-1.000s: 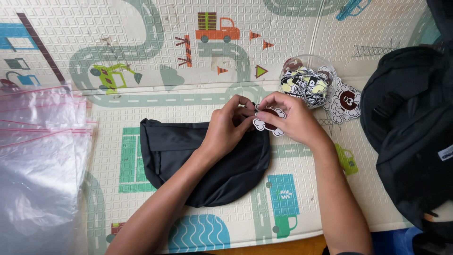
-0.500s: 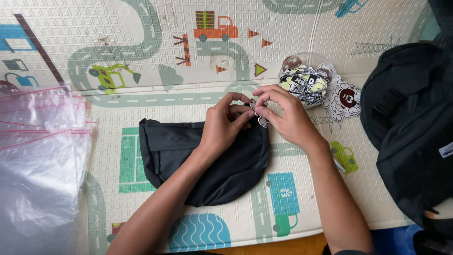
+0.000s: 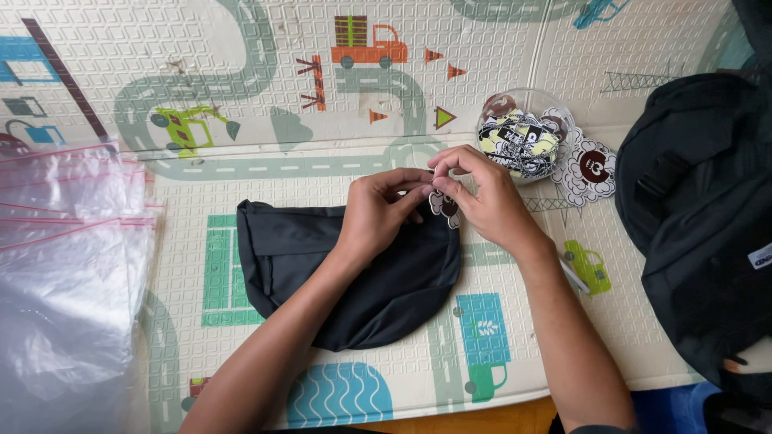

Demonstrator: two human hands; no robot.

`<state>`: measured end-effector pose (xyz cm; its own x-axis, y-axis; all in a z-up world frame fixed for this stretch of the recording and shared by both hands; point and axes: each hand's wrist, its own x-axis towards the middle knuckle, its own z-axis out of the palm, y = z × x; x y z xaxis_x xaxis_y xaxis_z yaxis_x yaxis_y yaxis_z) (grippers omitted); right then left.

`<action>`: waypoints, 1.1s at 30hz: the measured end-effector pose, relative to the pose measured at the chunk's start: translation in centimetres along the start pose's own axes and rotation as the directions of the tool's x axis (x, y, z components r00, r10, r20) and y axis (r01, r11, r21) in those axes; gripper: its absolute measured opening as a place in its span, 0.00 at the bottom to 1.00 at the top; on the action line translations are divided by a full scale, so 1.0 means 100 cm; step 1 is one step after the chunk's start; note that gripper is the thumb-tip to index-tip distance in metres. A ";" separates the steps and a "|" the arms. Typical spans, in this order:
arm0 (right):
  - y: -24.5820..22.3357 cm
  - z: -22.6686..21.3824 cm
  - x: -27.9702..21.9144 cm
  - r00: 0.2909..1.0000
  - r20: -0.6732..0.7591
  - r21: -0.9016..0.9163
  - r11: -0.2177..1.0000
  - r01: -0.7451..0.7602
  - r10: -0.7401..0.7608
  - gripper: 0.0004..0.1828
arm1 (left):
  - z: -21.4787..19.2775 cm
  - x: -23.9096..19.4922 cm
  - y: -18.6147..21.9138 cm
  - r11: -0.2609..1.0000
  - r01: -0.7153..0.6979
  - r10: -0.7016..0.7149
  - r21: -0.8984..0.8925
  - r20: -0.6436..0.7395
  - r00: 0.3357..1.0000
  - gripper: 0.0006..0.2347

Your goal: The person places a sticker on a black bag and then puts the bag into a clear plastic zip-lock bag. They seal the bag and add more stickers to the outside of the plastic packaging.

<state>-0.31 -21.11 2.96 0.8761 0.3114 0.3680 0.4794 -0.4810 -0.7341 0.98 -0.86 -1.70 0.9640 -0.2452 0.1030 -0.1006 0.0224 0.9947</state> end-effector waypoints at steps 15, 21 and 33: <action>0.039 0.008 -0.009 0.970 0.012 0.372 0.899 -0.229 0.242 0.28 | -0.011 0.003 0.004 0.999 -0.023 0.023 -0.024 0.020 1.000 0.06; 0.043 -0.002 -0.009 0.949 0.124 0.469 0.825 -0.315 0.291 0.40 | -0.012 0.005 -0.008 0.996 -0.045 0.055 -0.077 0.126 0.990 0.07; 0.053 0.015 -0.011 0.936 0.095 0.365 0.863 -0.350 0.340 0.27 | -0.013 0.005 -0.014 1.000 0.000 0.000 0.000 0.003 1.000 0.05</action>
<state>1.19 -22.81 -2.21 0.9778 0.2057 0.0406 0.0876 -0.2249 -0.9704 1.95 0.25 -2.98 0.9633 -0.2478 0.1031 -0.1006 0.0228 0.9947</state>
